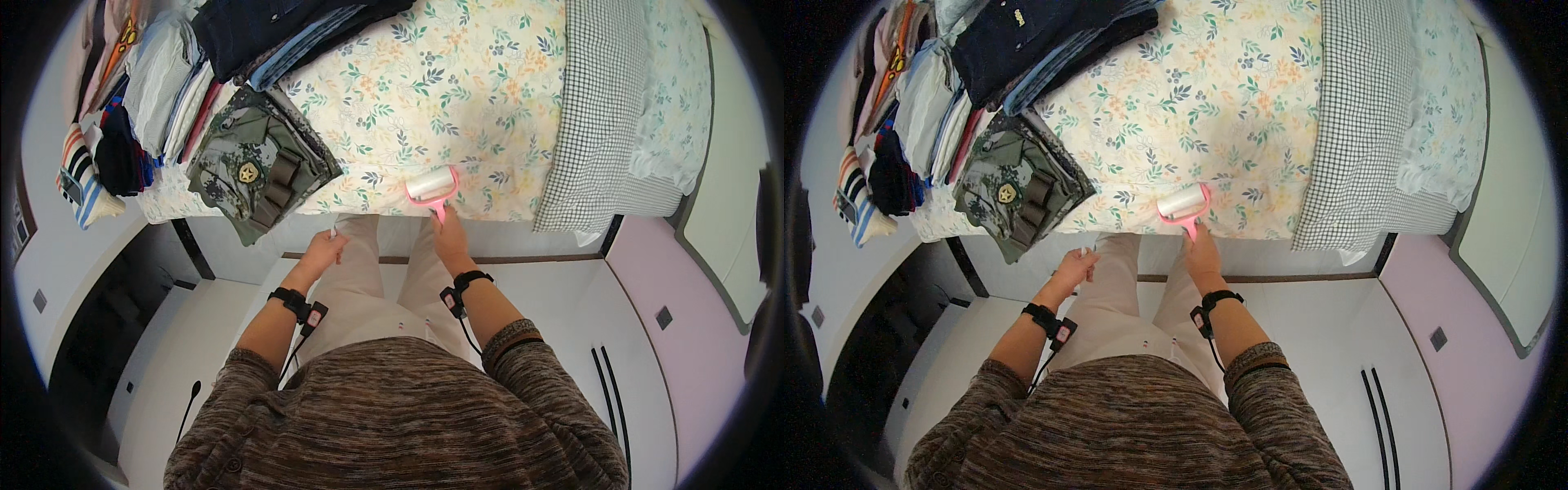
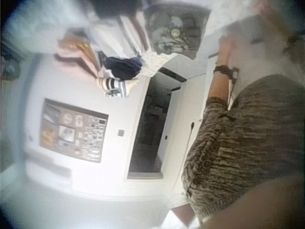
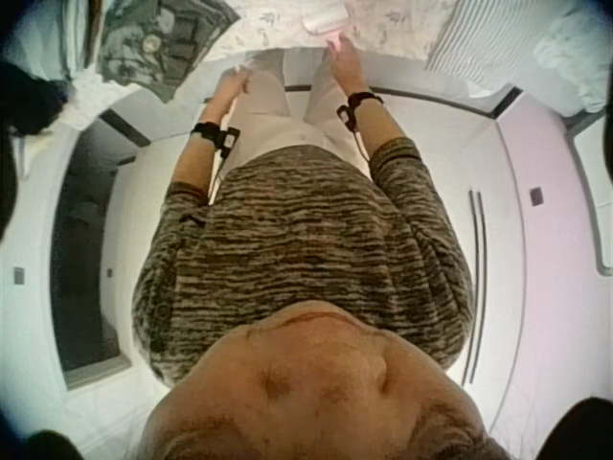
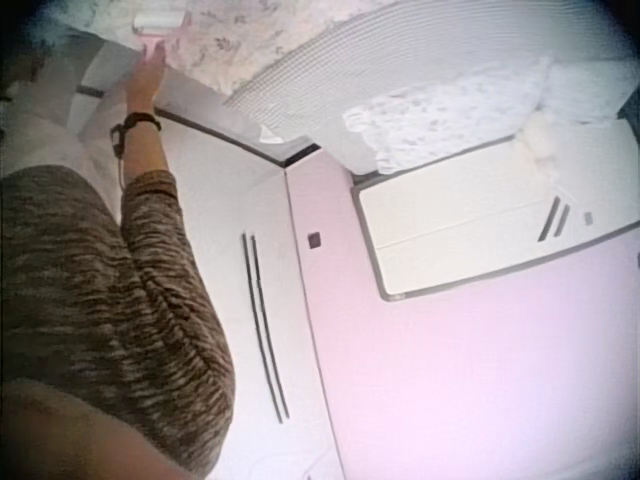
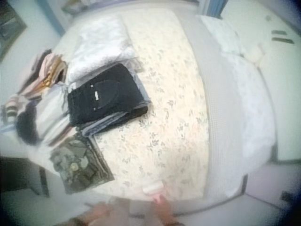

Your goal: The person folds several pieces of clothing on a bed, including dark pants, a patterned shirt, and a pink top, then uses a lint roller on the bedspread. The person also moves a pillow and blanket between beds and places a phone on the folded clothes.

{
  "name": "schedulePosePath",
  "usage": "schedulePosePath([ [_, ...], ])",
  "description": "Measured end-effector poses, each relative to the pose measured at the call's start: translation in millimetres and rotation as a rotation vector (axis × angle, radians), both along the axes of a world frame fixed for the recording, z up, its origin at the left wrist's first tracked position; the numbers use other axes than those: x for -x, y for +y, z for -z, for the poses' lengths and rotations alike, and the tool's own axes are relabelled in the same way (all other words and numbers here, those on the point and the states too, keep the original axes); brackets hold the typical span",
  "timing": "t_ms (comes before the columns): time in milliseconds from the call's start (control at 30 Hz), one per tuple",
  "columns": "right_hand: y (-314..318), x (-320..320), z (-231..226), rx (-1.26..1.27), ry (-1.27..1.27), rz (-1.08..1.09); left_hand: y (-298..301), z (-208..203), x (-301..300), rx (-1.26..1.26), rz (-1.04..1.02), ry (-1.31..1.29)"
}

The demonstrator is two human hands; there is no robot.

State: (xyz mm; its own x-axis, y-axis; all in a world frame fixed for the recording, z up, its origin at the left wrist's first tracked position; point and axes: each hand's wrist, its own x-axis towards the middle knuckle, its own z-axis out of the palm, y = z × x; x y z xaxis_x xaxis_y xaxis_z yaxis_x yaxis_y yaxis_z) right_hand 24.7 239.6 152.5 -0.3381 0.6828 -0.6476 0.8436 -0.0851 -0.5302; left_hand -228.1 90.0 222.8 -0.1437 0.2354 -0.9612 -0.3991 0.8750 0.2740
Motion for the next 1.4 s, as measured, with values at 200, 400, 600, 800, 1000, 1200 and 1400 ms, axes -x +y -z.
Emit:
schedulePosePath([
  [200, 8, 36, 7, -0.095, 0.063, 0.046, -1, -2, 16, 0.021, 0.071, 0.021],
  [400, 19, 57, 1, -0.139, 0.024, 0.009, -2, 2, 23, -0.007, 0.039, 0.017],
  [600, 38, 72, -2, -0.055, -0.037, -0.049, 1, 7, 27, -0.019, 0.029, 0.008],
  [800, 47, 87, -4, -0.058, -0.049, -0.033, 3, 9, 31, -0.005, 0.033, 0.028],
  [1000, 57, 105, -4, -0.063, -0.015, -0.003, 3, 18, 32, 0.01, 0.026, 0.015],
  [1200, 80, 131, -8, -0.055, 0.052, -0.015, 8, 19, 34, 0.001, -0.005, -0.027],
  [1400, 103, 165, -8, -0.078, 0.012, -0.036, 14, 19, 36, 0.034, 0.018, -0.006],
])
